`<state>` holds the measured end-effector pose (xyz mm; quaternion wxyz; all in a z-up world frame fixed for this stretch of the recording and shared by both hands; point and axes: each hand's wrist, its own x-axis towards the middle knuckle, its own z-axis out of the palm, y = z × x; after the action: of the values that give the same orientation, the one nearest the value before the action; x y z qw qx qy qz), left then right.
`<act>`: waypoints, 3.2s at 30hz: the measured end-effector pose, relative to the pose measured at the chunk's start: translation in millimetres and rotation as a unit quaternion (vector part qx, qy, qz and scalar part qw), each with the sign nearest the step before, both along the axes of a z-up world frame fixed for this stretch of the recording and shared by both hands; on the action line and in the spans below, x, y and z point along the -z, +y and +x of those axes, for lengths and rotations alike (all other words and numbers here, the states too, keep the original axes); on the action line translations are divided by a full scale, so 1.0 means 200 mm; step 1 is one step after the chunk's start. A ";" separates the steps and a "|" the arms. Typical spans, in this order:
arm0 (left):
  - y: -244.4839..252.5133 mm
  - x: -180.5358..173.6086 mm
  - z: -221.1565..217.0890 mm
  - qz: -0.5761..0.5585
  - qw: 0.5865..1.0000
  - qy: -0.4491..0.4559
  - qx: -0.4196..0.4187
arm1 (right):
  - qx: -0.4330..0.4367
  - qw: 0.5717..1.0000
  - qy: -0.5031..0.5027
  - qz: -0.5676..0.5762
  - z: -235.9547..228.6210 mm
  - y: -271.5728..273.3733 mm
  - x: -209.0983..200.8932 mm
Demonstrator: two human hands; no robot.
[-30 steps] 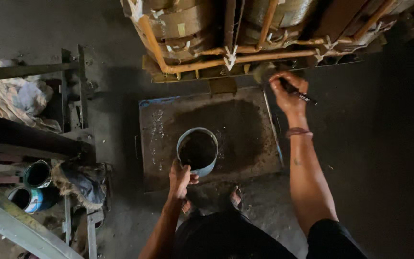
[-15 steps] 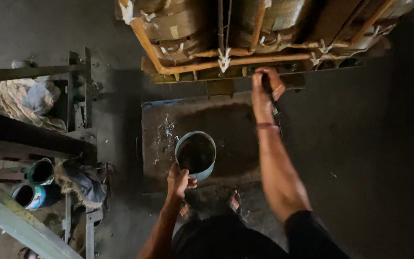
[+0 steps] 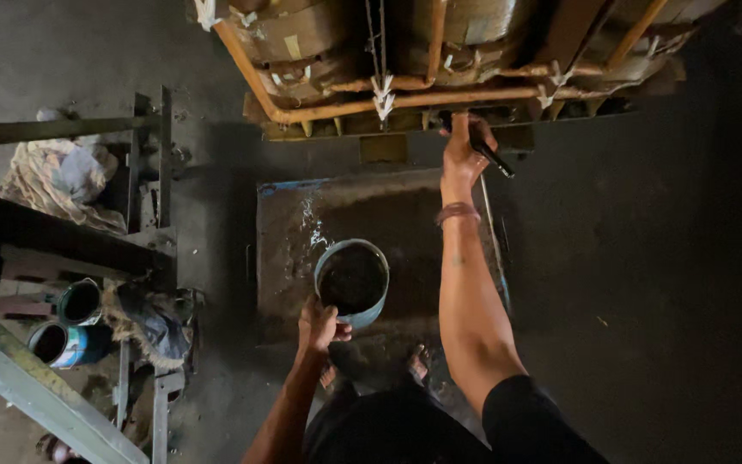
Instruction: The person uses a paintbrush to apply dark liquid from a bucket onto a wooden structure. They repeatedly dip the brush into the bucket and paint the wooden frame and attached cylindrical objects.
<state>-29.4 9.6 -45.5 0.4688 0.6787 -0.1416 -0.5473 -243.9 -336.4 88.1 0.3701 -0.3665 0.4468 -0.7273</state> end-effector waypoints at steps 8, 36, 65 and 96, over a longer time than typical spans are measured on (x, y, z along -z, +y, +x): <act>-0.05 -0.15 -0.09 -0.022 1.000 -0.013 0.013 | -0.225 0.964 0.130 -0.048 -0.16 0.57 -0.03; -0.40 -0.41 -0.39 -0.032 0.997 -0.021 0.070 | 0.081 0.929 0.344 -0.111 -0.28 0.10 -0.07; -0.21 -0.33 -0.06 -0.010 0.999 -0.012 0.031 | -0.026 0.898 0.439 0.004 -0.40 0.11 -0.19; -0.09 -0.18 -0.14 -0.020 1.000 0.002 0.015 | -0.232 0.727 -0.640 -0.089 -0.57 -0.44 0.39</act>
<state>-58.3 -7.7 -9.2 0.4745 0.6659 -0.1617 -0.5525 -357.0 -425.3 9.6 0.6913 0.0619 -0.0613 -0.7173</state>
